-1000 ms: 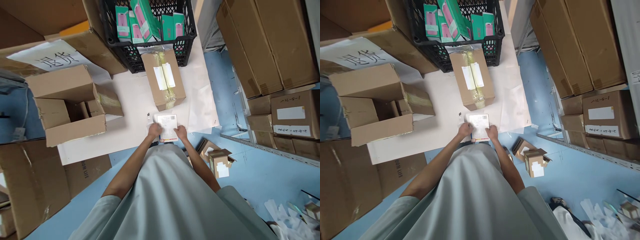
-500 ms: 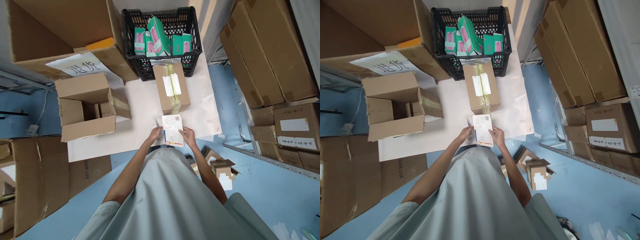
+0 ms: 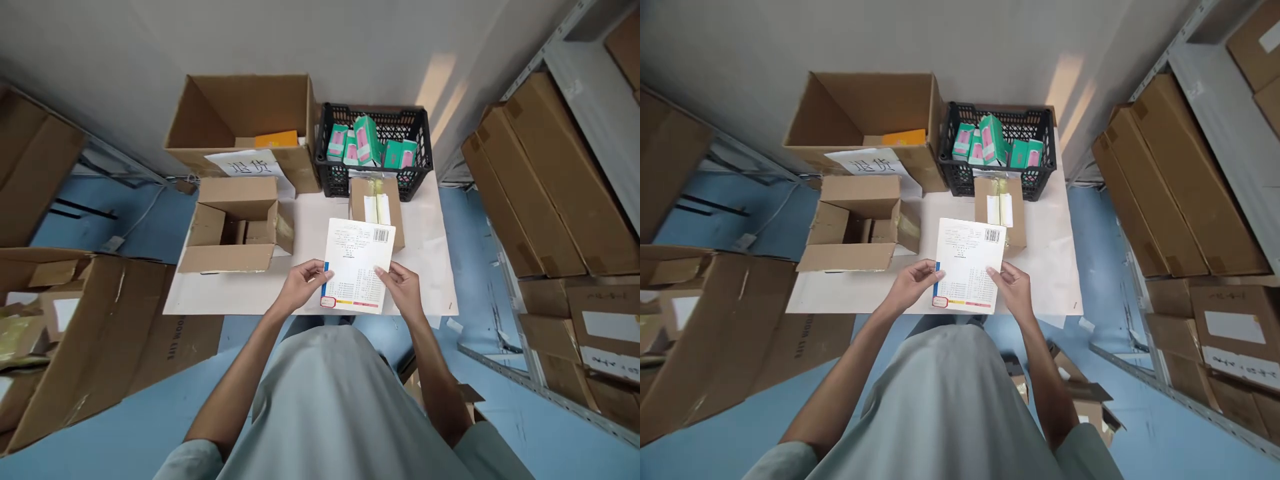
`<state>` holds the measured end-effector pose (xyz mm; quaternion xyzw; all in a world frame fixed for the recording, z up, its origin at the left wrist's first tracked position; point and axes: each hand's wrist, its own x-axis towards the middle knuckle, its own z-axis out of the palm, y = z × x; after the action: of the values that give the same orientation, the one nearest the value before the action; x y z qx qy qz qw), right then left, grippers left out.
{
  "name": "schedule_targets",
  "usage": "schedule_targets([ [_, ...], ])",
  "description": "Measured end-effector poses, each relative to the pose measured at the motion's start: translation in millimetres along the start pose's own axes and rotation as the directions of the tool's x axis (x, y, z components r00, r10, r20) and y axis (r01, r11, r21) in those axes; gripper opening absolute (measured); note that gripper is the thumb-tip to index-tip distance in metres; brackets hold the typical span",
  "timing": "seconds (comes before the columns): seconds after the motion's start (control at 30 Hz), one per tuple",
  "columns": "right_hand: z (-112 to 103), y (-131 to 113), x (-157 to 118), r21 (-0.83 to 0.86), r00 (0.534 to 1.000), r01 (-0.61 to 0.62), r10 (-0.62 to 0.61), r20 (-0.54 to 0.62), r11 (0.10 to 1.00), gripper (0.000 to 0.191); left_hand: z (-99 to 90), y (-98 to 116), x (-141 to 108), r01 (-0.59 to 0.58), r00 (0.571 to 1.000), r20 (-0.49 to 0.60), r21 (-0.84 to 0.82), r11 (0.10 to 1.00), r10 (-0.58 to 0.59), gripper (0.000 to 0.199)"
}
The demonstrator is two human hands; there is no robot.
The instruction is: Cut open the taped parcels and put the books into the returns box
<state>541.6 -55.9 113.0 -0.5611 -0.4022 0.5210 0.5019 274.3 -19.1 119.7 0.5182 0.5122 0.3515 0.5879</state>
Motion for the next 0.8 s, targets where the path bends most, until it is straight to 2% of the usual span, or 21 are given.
schedule_targets([
  [0.07,5.6,-9.8,4.4,-0.128,0.994,0.111,-0.112,0.001,0.986,0.043,-9.2,3.2,-4.5,-0.119,0.987,-0.093,0.096,0.988,0.128,0.043],
  [0.13,10.1,-19.8,5.1,-0.238,0.983,0.184,-0.183,0.025,0.954,0.05,-19.4,7.3,-10.0,-0.241,0.947,-0.161,0.215,0.946,0.278,0.039],
  [0.17,12.2,-24.7,4.1,-0.257,0.982,0.187,-0.179,0.053,0.948,0.055,-25.0,10.3,-12.5,-0.298,0.921,-0.169,0.271,0.915,0.35,0.035],
  [0.27,19.1,-37.0,-1.7,-0.164,0.985,0.103,-0.078,0.154,0.981,0.062,-44.8,22.2,-17.3,-0.463,0.833,-0.122,0.383,0.799,0.54,0.022],
  [0.37,28.8,-43.2,-6.5,-0.037,0.982,0.014,-0.006,0.189,0.999,0.073,-66.1,32.5,-17.9,-0.561,0.743,-0.093,0.456,0.691,0.663,0.015],
  [0.43,38.6,-43.2,-7.5,-0.019,0.983,-0.003,0.006,0.184,1.0,0.066,-77.9,34.4,-18.1,-0.569,0.723,-0.114,0.461,0.681,0.681,0.012],
  [0.47,44.8,-42.1,-7.4,-0.023,0.985,0.002,0.002,0.175,1.0,0.062,-82.6,33.4,-18.7,-0.56,0.732,-0.14,0.435,0.706,0.667,0.013],
  [0.53,59.5,-38.3,-6.7,-0.043,0.989,0.028,-0.021,0.15,0.999,0.061,-89.6,27.8,-20.8,-0.51,0.782,-0.223,0.307,0.803,0.582,0.03],
  [0.63,84.7,-32.1,-5.3,-0.058,0.994,0.077,-0.072,0.088,0.995,0.06,-97.9,15.3,-25.0,-0.299,0.914,-0.294,-0.019,0.954,0.28,0.067],
  [0.67,93.1,-30.6,-4.8,-0.061,0.994,0.086,-0.081,0.073,0.994,0.061,-101.2,11.8,-26.3,-0.208,0.947,-0.272,-0.122,0.971,0.169,0.074],
  [0.73,109.1,-29.1,-3.9,-0.061,0.994,0.091,-0.087,0.061,0.994,0.062,-109.6,7.4,-28.1,-0.057,0.981,-0.196,-0.251,0.966,0.007,0.082],
  [0.8,124.1,-29.1,-3.2,-0.063,0.994,0.091,-0.087,0.063,0.994,0.062,-120.6,6.9,-29.2,0.018,0.99,-0.126,-0.292,0.956,-0.057,0.083],
])
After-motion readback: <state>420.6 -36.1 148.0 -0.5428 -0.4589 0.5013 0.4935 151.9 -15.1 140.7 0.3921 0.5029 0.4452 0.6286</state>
